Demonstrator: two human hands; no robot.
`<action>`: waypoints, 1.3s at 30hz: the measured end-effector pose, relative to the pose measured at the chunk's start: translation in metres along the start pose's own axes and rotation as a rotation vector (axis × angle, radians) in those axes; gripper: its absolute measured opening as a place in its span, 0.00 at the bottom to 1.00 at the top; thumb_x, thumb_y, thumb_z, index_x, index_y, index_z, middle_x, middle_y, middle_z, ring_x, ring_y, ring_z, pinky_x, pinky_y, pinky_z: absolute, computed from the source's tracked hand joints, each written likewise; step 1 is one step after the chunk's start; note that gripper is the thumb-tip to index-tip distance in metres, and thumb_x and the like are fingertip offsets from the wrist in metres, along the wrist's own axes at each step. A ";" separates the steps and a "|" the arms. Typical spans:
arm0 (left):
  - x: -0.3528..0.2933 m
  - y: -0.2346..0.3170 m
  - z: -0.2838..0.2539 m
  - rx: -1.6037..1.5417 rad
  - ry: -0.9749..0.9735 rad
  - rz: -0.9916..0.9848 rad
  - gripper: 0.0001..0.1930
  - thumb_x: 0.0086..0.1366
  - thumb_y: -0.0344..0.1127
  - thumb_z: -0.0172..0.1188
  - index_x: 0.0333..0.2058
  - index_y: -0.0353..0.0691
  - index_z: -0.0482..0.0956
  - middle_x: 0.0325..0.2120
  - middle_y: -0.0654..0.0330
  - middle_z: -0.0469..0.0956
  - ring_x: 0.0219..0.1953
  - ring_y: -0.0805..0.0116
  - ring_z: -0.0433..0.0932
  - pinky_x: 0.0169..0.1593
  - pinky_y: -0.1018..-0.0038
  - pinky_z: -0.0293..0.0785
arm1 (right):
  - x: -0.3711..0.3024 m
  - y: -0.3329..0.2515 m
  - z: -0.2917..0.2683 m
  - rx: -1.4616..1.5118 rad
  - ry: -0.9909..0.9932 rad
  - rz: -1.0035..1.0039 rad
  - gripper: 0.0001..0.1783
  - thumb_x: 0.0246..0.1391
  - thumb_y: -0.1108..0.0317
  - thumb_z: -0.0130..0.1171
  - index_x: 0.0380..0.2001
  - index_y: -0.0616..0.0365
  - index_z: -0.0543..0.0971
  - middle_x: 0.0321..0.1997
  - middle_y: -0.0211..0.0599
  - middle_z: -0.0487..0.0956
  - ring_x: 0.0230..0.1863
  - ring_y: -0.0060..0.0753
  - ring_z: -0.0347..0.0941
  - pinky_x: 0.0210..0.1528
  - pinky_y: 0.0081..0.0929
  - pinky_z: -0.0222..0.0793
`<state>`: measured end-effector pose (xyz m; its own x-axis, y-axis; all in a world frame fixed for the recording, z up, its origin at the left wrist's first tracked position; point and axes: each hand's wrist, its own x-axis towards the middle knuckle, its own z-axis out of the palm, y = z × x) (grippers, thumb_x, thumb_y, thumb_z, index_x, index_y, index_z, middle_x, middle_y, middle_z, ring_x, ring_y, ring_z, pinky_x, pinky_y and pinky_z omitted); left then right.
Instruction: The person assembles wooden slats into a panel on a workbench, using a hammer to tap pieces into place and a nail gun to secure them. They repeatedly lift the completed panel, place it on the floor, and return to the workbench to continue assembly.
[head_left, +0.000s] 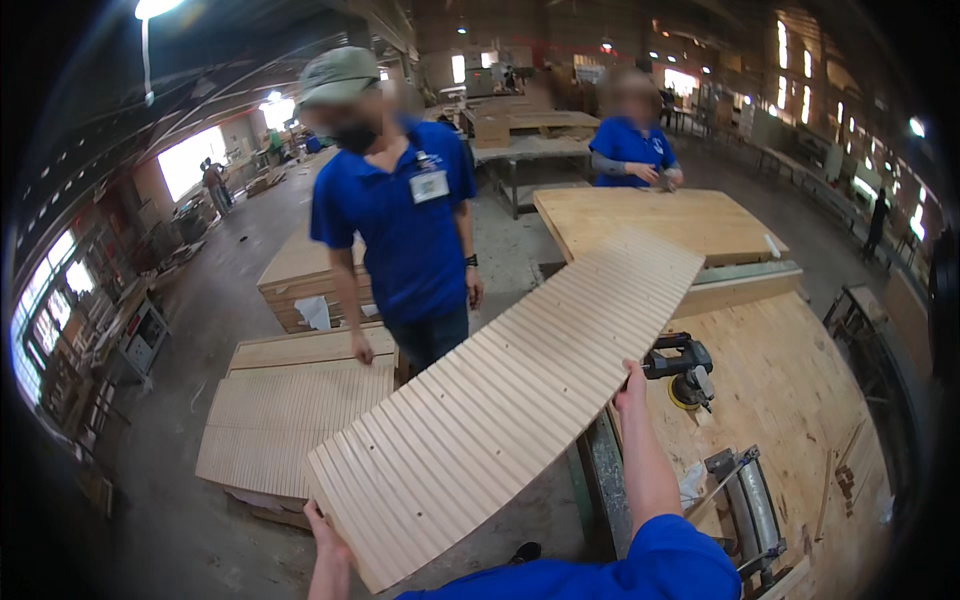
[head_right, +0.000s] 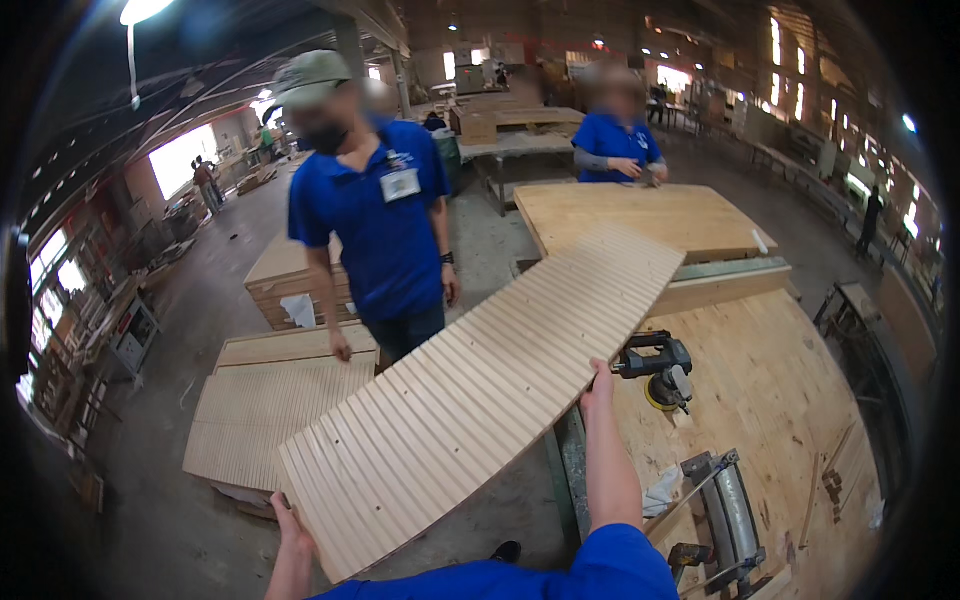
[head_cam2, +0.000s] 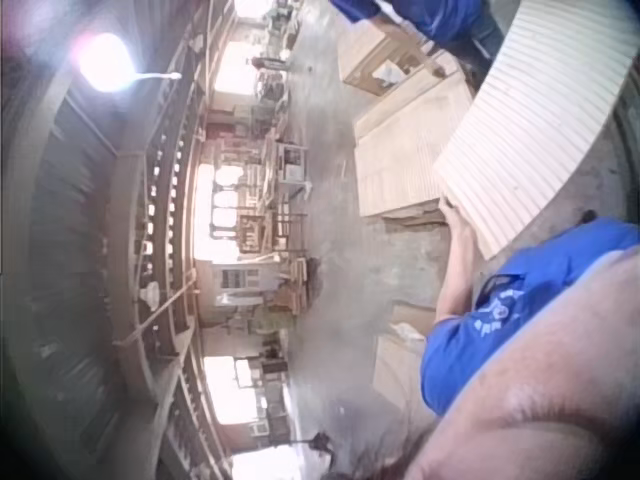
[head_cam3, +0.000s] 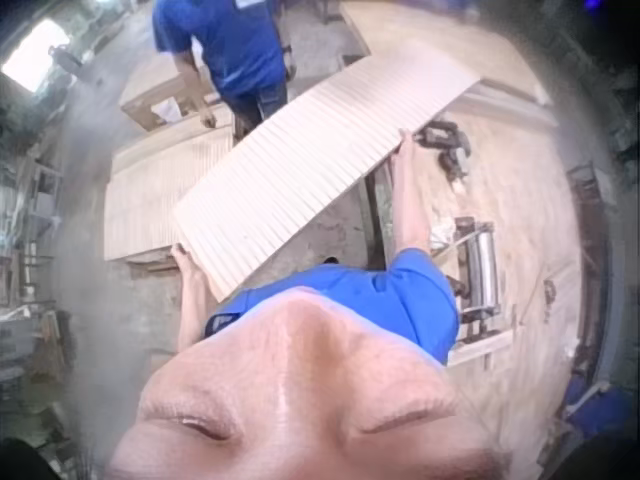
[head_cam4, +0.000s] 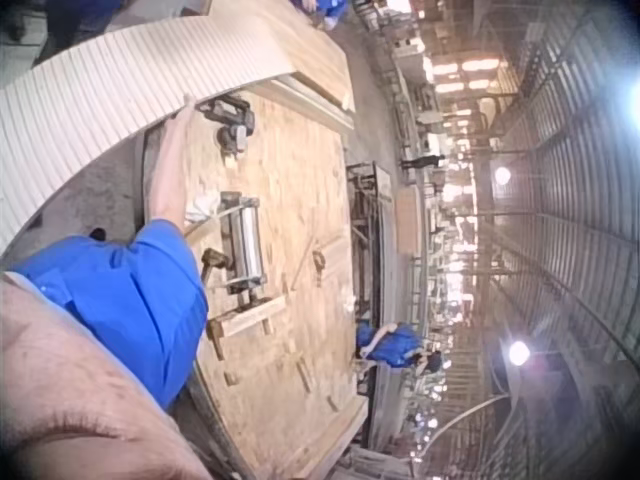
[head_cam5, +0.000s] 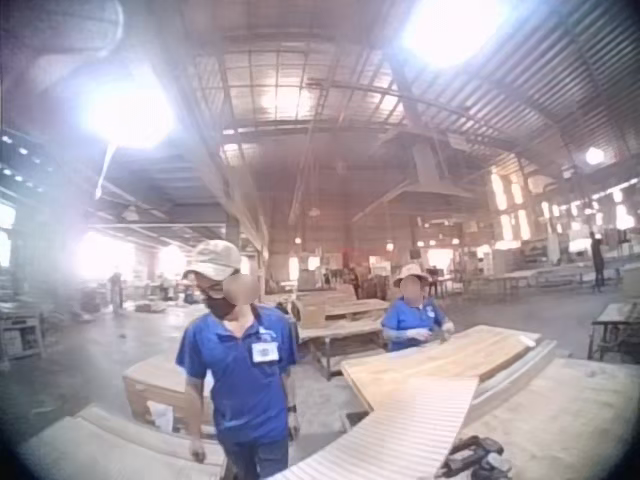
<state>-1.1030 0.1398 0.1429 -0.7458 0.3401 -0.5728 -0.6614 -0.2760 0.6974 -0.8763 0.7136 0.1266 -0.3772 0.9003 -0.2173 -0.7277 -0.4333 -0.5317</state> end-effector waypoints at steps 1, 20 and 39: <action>0.008 -0.007 0.033 -0.039 -0.050 -0.001 0.40 0.56 0.67 0.36 0.57 0.42 0.59 0.54 0.53 0.63 0.56 0.55 0.62 0.54 0.56 0.61 | 0.020 -0.021 0.000 0.039 -0.038 -0.034 0.18 0.49 0.62 0.54 0.41 0.61 0.71 0.41 0.42 0.75 0.47 0.38 0.70 0.46 0.36 0.71; 0.138 -0.170 0.490 0.253 -0.652 -0.489 0.34 0.57 0.58 0.42 0.58 0.45 0.54 0.57 0.55 0.57 0.57 0.58 0.57 0.54 0.53 0.52 | -0.206 -0.048 -0.116 -0.338 0.463 -0.042 0.18 0.54 0.55 0.49 0.42 0.54 0.68 0.33 0.37 0.75 0.29 0.31 0.70 0.31 0.25 0.67; 0.278 -0.229 0.319 2.000 -1.160 0.141 0.16 0.60 0.43 0.46 0.33 0.36 0.76 0.23 0.50 0.77 0.25 0.58 0.77 0.26 0.63 0.72 | -0.264 0.097 -0.151 -0.538 0.677 0.227 0.10 0.56 0.66 0.50 0.37 0.60 0.73 0.31 0.39 0.77 0.26 0.28 0.74 0.28 0.25 0.72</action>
<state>-1.1333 0.5838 -0.0388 0.0595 0.7928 -0.6066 0.7907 0.3334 0.5134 -0.7609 0.4408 0.0089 0.0636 0.7008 -0.7105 -0.2455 -0.6791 -0.6918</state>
